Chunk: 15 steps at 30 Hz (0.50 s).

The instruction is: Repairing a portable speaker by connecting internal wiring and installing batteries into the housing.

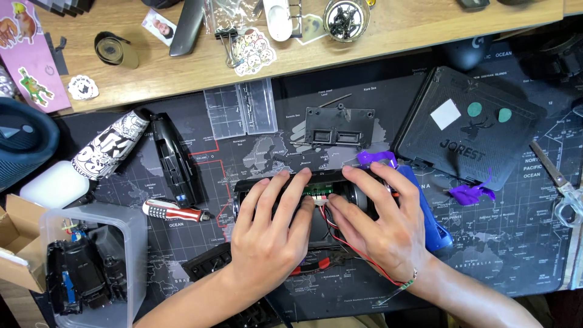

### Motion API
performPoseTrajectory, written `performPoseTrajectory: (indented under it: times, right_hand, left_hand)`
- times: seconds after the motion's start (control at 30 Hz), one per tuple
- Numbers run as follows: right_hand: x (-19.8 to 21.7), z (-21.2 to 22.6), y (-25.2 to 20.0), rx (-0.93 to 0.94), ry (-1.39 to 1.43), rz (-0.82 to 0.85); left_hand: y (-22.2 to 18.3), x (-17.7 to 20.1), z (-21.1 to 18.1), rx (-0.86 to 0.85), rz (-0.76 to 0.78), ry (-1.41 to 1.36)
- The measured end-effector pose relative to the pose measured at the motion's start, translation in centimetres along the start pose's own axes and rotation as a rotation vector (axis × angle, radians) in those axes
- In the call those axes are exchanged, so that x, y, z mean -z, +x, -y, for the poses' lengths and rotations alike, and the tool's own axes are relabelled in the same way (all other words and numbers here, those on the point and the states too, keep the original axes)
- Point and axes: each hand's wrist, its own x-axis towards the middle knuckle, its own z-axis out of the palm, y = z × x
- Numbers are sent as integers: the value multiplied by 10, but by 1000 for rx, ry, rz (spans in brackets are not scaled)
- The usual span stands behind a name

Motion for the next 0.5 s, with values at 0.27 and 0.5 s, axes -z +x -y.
performPoseTrajectory:
  times: [0.27, 0.5]
  right_hand:
    - [0, 4, 0, -39, 28, -10]
    - [-2, 10, 2, -139, 111, -47]
  left_hand:
    - [1, -2, -1, 16, 2, 35]
    - [1, -1, -1, 40, 12, 8]
